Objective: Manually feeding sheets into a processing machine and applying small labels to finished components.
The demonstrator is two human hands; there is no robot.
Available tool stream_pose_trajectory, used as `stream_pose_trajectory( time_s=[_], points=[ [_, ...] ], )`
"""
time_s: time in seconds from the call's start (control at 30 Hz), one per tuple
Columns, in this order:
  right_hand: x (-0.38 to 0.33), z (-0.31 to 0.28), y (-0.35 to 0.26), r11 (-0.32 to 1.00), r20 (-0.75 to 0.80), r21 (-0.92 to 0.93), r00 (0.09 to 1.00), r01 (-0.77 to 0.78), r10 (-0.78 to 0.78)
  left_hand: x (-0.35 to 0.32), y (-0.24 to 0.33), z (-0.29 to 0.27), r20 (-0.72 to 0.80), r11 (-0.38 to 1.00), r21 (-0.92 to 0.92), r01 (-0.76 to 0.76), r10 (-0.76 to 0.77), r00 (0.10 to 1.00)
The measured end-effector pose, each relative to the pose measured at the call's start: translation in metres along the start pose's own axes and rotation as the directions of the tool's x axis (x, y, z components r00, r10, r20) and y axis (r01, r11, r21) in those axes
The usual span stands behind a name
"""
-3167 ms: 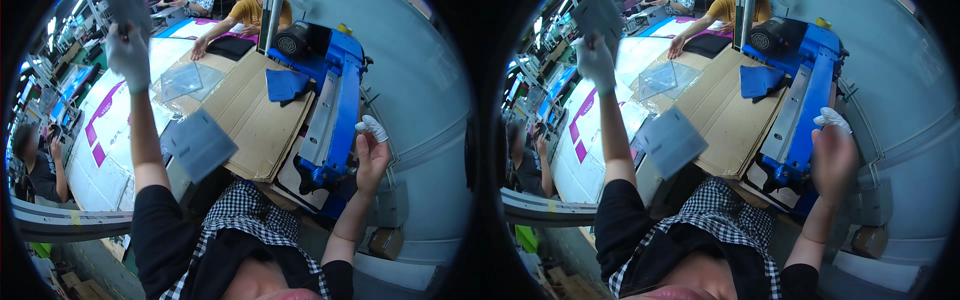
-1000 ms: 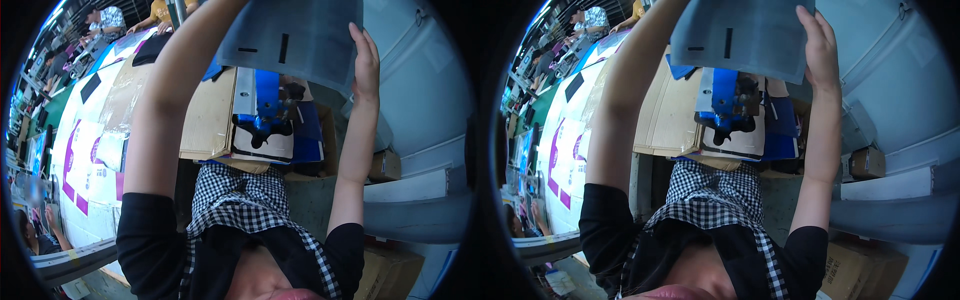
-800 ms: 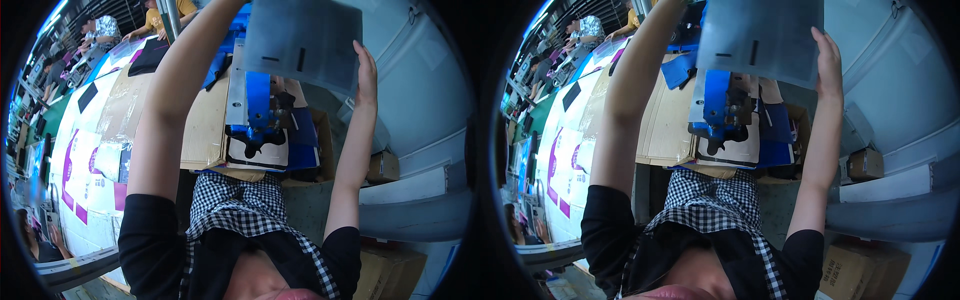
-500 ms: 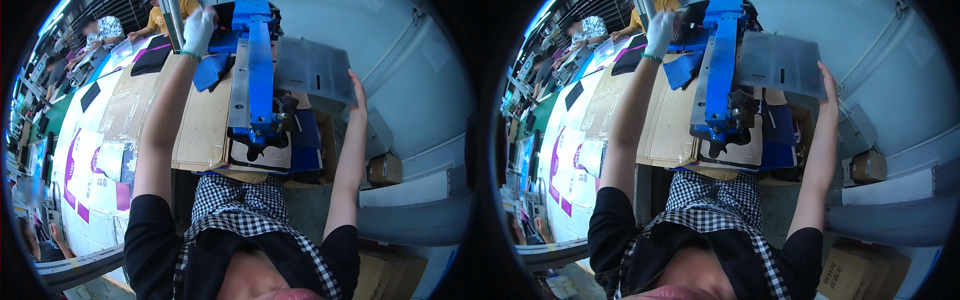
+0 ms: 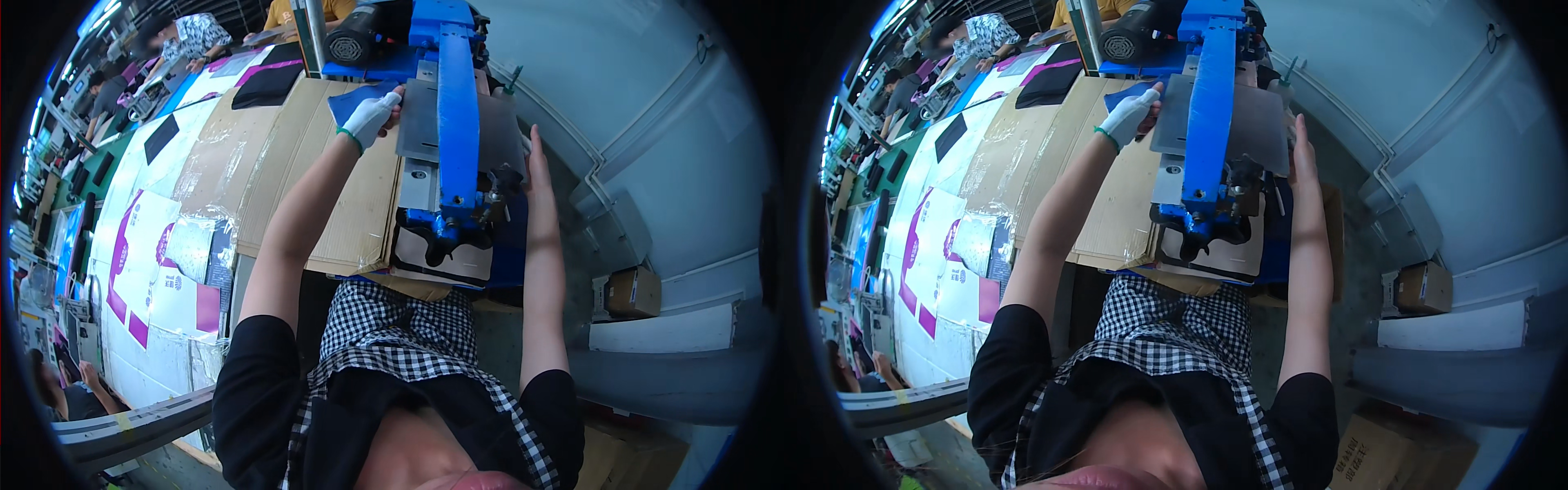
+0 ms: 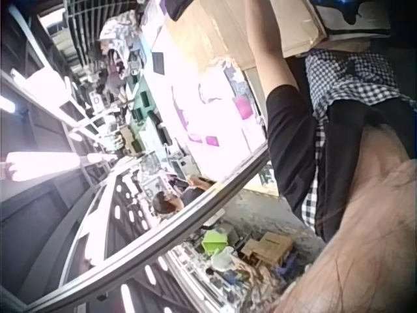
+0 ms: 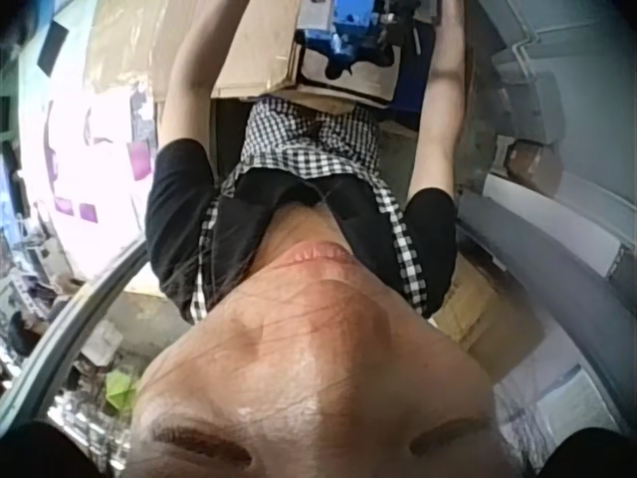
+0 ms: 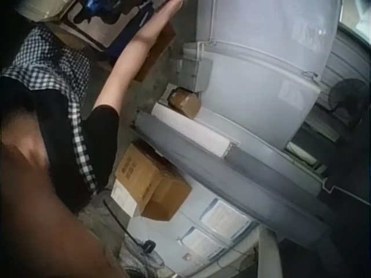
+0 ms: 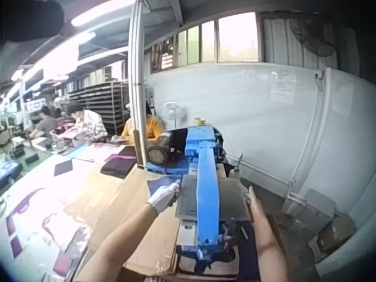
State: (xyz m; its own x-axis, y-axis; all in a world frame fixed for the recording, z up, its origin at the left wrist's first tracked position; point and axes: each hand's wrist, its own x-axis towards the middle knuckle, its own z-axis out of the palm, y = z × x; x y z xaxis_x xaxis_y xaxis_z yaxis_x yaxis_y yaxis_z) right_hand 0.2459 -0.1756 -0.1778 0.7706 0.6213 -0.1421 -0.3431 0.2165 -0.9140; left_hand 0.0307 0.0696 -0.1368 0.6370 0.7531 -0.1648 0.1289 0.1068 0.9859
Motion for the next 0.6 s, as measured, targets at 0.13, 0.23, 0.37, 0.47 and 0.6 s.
stream_pose_trajectory(
  time_s=[0.13,0.23,0.37,0.47,0.6],
  points=[
    [0.005,0.001,0.002,0.999,-0.122,-0.009,0.992,0.042,-0.043,-0.008,0.008,-0.013,-0.074,0.998,-0.05,-0.049,0.046,0.996],
    [0.006,-0.007,0.003,0.993,-0.121,0.025,0.986,0.114,-0.11,-0.014,0.014,-0.038,-0.121,0.993,-0.075,-0.088,0.079,0.99],
    [0.006,-0.006,0.003,0.993,-0.12,-0.036,0.986,0.116,-0.119,-0.019,0.025,-0.065,-0.169,0.983,-0.112,-0.146,0.126,0.978],
    [0.006,-0.014,0.0,0.991,-0.109,-0.049,0.985,0.126,-0.131,-0.015,0.036,-0.092,-0.199,0.973,-0.135,-0.187,0.158,0.967],
    [0.004,-0.031,-0.017,0.985,-0.08,-0.046,0.983,0.164,-0.167,-0.015,0.05,-0.126,-0.225,0.958,-0.149,-0.247,0.21,0.951]
  ],
)
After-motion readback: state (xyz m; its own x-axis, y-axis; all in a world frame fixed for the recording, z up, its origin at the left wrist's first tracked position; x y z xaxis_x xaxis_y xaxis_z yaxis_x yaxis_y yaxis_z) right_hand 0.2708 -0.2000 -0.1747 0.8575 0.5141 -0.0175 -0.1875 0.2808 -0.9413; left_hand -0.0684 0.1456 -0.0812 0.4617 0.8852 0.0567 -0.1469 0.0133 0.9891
